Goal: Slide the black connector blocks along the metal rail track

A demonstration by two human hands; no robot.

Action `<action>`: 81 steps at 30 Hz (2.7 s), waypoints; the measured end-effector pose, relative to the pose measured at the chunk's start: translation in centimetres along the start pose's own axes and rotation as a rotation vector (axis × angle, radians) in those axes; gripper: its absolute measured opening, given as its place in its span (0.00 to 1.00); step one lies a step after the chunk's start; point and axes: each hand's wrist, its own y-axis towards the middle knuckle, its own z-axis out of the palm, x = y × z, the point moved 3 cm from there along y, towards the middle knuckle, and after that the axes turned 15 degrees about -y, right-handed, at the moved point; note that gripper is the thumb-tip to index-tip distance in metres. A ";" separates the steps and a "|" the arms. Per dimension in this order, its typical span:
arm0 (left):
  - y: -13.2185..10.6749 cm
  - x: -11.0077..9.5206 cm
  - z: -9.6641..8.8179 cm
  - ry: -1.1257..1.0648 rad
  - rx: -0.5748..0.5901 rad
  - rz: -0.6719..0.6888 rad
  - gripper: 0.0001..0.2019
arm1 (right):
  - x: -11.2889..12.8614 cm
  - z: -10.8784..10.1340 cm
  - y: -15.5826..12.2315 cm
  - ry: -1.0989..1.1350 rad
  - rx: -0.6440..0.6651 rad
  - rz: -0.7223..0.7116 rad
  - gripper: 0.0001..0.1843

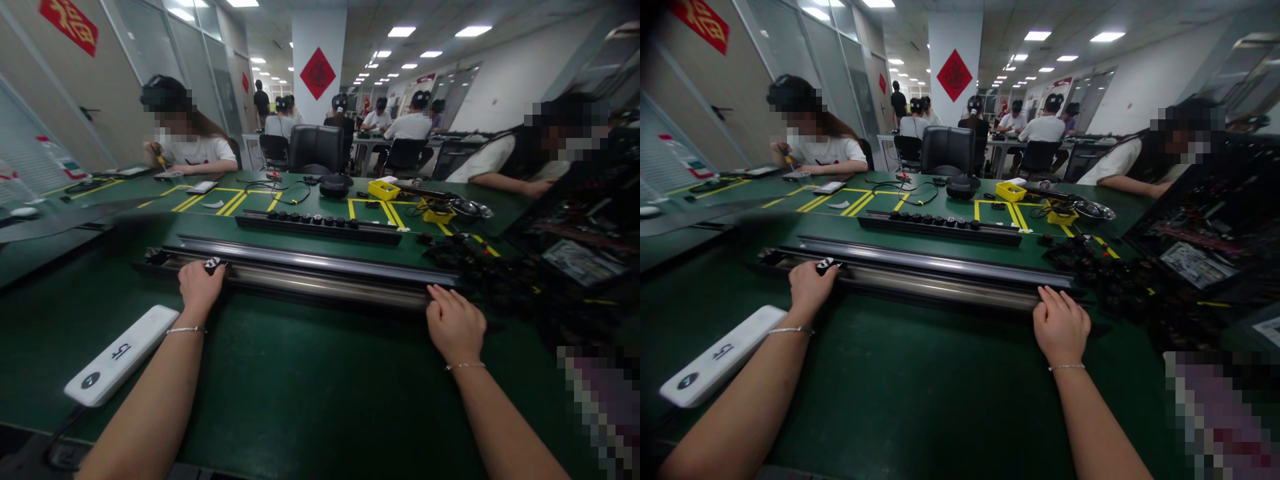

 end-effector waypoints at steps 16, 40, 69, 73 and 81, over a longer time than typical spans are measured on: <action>-0.3 -1.3 -0.2 0.102 0.092 0.063 0.22 | -0.1 0.3 -0.1 0.047 0.009 0.005 0.24; -0.1 -1.4 -0.1 0.235 0.165 0.139 0.26 | -0.6 0.6 -0.4 0.063 0.016 -0.134 0.24; -1.4 -3.1 0.4 0.206 0.263 0.121 0.26 | -0.4 1.0 -0.6 0.064 0.024 -0.154 0.26; -1.6 -3.3 0.4 0.218 0.260 0.123 0.26 | -0.4 0.9 -0.6 0.073 0.025 -0.154 0.27; -1.6 -3.4 0.3 0.237 0.288 0.108 0.29 | -0.5 1.1 -0.6 0.106 0.012 -0.151 0.29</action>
